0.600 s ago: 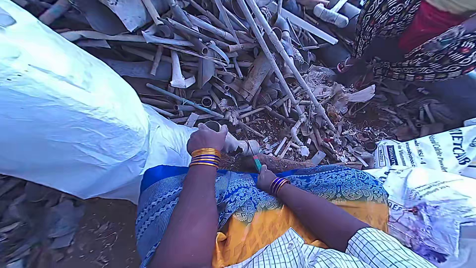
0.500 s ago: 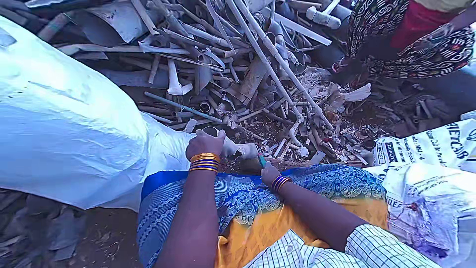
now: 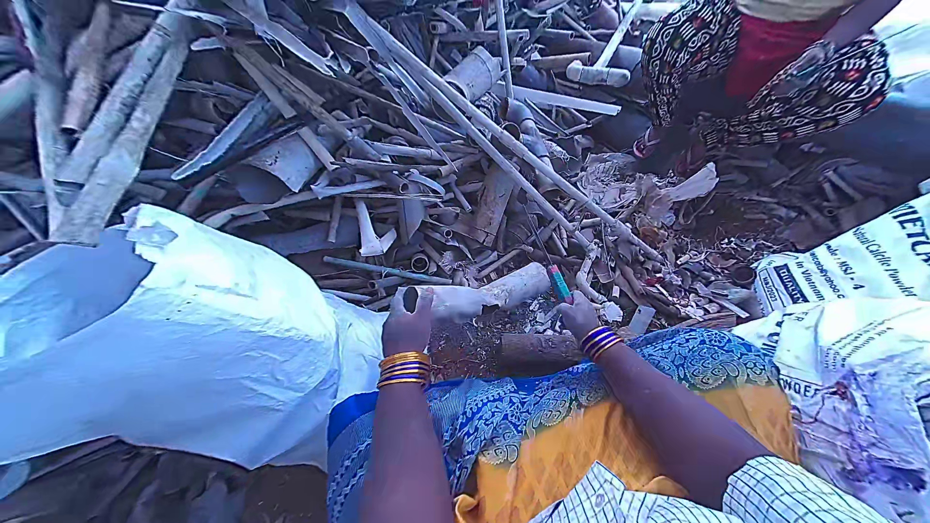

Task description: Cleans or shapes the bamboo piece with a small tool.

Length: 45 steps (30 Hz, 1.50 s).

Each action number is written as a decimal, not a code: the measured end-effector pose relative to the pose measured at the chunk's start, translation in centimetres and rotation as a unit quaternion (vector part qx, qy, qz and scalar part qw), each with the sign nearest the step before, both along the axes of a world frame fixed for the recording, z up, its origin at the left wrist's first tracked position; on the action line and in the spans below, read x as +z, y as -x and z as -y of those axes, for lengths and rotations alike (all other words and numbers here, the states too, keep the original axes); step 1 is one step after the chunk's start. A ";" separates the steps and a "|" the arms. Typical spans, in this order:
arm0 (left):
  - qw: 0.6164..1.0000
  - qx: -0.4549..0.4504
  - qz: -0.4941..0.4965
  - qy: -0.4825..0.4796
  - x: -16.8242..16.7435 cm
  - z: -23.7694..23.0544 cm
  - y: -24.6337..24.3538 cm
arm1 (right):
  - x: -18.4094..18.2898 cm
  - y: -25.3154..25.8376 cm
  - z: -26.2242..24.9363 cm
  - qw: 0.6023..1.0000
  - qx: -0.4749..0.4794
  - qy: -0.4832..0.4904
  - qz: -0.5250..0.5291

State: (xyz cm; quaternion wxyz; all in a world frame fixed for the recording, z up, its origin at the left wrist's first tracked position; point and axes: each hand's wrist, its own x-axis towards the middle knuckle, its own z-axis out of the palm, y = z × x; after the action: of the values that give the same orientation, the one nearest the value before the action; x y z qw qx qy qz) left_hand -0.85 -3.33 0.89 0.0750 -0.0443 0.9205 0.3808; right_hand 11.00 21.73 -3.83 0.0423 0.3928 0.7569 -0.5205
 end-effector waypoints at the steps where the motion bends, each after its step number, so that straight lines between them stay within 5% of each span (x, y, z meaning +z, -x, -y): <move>1: 0.997 0.002 -0.034 -0.064 -0.4 0.6 0.1 | 0.8 -0.1 -1.3 0.998 -0.046 0.000 -0.038; 5: 0.950 0.007 -0.142 -0.278 -0.4 1.2 -0.9 | 3.8 -0.9 -4.4 0.960 -0.225 0.053 -0.161; 8: 0.915 0.000 -0.180 -0.361 -0.8 1.5 -1.0 | 5.0 -1.4 -4.8 0.900 -0.298 0.228 -0.221; 12: 0.881 -0.082 -0.257 -0.389 -1.6 2.2 -0.8 | 5.3 -2.4 -5.0 0.839 -0.234 0.429 -0.239; 16: 0.852 -0.102 -0.278 -0.431 -2.0 2.1 -0.4 | 4.5 -3.0 -5.1 0.803 -0.168 0.505 -0.269; 19: 0.877 0.011 -0.161 -0.453 -1.0 0.0 -1.3 | 3.9 -2.7 -4.1 0.799 -0.196 0.457 -0.336; 21: 0.905 0.092 0.022 -0.415 -0.2 -2.1 -2.6 | 3.6 -2.5 -2.8 0.819 -0.190 0.383 -0.382; 24: 0.882 0.015 0.255 -0.396 -0.7 -4.6 -4.5 | 1.9 -2.6 -0.7 0.857 -0.118 0.279 -0.417; 28: 0.797 0.033 0.234 -0.556 -1.4 -6.9 -5.8 | 0.7 -3.2 1.3 0.908 0.079 0.162 -0.379; 31: 0.772 0.052 0.201 -0.600 -2.5 -6.7 -5.5 | 0.4 -3.6 1.2 0.918 0.196 0.126 -0.321; 39: 0.738 -0.071 0.142 -0.656 -2.6 -5.5 -5.6 | 0.4 -2.7 1.3 0.907 0.049 0.249 -0.336; 45: 0.716 -0.093 0.114 -0.682 -2.4 -5.3 -5.7 | 0.4 -2.8 1.7 0.919 0.054 0.211 -0.330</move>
State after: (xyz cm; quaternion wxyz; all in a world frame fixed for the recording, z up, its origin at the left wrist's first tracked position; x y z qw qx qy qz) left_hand 4.84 2.01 -1.47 0.2238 0.0615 0.3949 0.8889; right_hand 13.75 20.03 -3.47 -0.1002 0.1396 0.6204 -0.7653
